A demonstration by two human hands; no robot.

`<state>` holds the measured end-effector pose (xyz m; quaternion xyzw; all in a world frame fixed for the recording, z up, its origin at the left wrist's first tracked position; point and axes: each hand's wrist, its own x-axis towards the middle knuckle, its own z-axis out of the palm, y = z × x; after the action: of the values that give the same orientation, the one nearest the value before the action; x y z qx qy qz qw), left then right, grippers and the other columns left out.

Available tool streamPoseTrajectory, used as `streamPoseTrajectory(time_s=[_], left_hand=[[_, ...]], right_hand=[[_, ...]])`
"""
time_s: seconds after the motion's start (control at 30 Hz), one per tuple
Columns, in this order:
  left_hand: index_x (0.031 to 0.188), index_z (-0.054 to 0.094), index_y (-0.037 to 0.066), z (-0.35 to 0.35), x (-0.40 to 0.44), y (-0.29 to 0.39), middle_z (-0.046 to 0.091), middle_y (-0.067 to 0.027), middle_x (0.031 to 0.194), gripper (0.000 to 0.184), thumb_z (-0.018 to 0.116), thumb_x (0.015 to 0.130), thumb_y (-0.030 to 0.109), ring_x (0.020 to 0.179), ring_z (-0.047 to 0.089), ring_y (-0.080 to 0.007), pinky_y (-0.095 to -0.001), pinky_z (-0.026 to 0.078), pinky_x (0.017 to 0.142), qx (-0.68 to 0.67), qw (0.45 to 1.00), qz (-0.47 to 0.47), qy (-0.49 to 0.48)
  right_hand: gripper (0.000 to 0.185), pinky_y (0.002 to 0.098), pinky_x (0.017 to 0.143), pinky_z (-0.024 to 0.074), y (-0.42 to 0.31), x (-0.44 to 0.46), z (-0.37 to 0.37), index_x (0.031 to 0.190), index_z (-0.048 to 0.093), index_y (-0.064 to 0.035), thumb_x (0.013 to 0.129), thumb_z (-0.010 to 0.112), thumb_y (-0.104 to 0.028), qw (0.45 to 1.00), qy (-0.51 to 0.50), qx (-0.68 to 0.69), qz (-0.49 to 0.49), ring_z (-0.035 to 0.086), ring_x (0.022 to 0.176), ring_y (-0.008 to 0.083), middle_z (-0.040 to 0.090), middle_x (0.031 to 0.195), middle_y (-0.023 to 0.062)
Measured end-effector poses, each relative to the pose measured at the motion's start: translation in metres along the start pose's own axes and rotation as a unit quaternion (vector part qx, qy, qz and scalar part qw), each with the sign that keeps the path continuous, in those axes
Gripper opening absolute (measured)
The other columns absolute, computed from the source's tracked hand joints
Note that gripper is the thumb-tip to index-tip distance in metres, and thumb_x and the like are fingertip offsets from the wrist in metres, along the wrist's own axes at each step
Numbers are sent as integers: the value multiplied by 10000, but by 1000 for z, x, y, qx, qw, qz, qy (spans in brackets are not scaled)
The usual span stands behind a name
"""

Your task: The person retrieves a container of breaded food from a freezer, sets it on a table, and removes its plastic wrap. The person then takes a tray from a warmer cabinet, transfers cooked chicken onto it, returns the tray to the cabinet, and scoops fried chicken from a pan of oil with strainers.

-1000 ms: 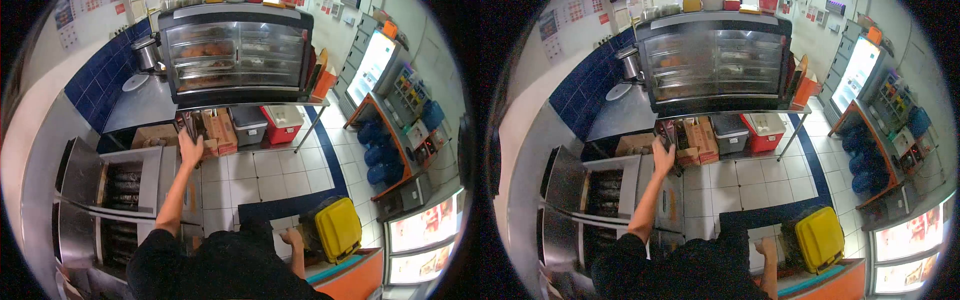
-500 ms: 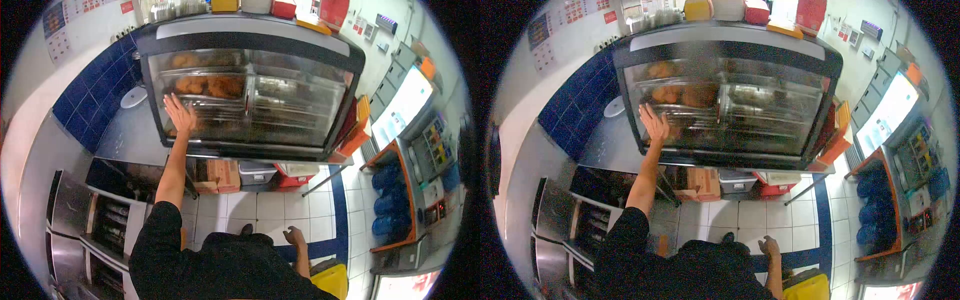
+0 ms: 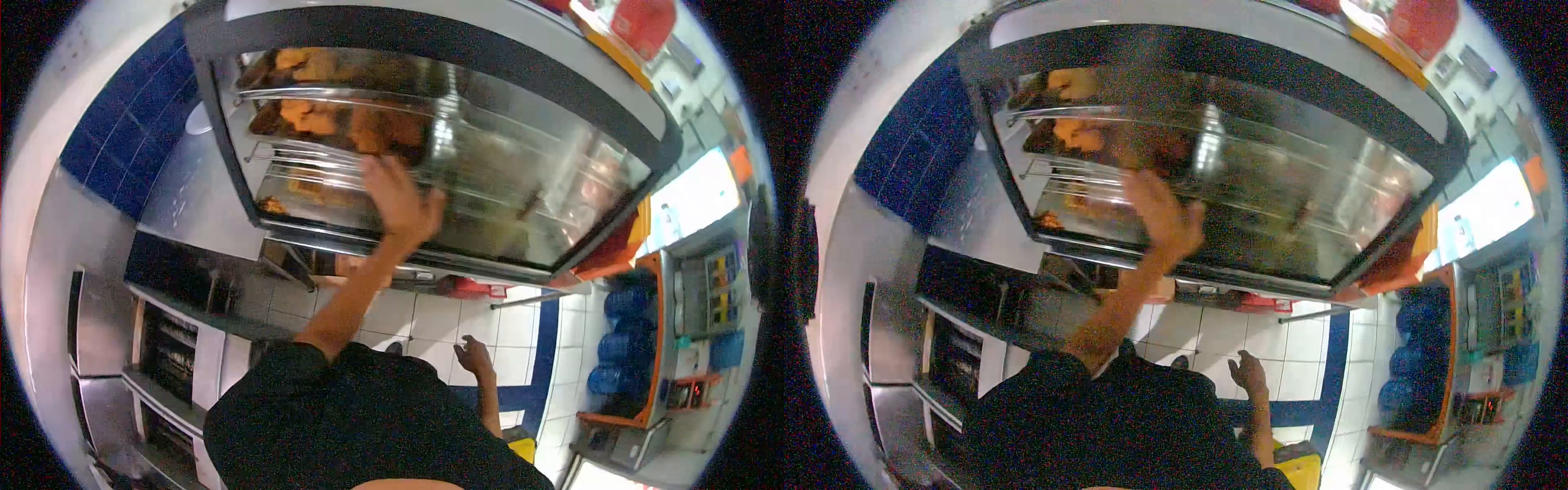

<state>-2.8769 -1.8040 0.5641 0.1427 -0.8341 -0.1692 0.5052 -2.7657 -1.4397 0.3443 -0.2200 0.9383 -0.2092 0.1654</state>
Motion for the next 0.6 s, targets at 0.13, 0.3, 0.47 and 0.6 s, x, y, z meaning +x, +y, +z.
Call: streamPoseTrajectory(time_s=[0.13, 0.3, 0.47, 0.6], left_hand=[[1453, 156, -104, -18, -22, 51, 81, -418, 1470, 898, 517, 869, 474, 1376, 58, -573, -606, 43, 1122, -56, 992, 37, -106], [1418, 276, -73, -60, -35, 16, 251, -323, 1462, 741, 518, 891, 389, 1336, 269, -497, -540, 213, 1102, -213, 970, 80, -87], [1280, 397, -76, -70, -27, -68, 440, -274, 1181, 476, 512, 841, 66, 1062, 457, -398, -460, 375, 934, -163, 982, -52, 82], [1141, 497, -60, -67, 7, -180, 579, -180, 1049, 299, 538, 865, 47, 943, 573, -249, -371, 466, 833, -199, 928, -285, 136]], right_hand=[[435, 435, 746, 537, -65, 22, -10, 1118, 585, -1, 840, 674, -322, 999, -3, 5, -50, 656, 853, 380, 673, 896, 241], [530, 459, 854, 506, -81, 27, 16, 1210, 539, 11, 865, 613, -385, 991, -130, -12, -10, 627, 952, 402, 656, 1004, 248], [408, 405, 716, 545, -67, 26, 48, 1097, 603, -3, 850, 661, -322, 988, -23, -82, -130, 680, 790, 320, 691, 872, 189], [194, 408, 646, 526, -166, 43, -24, 957, 655, -73, 824, 660, -214, 984, 148, 25, -101, 673, 743, 320, 692, 835, 127]])
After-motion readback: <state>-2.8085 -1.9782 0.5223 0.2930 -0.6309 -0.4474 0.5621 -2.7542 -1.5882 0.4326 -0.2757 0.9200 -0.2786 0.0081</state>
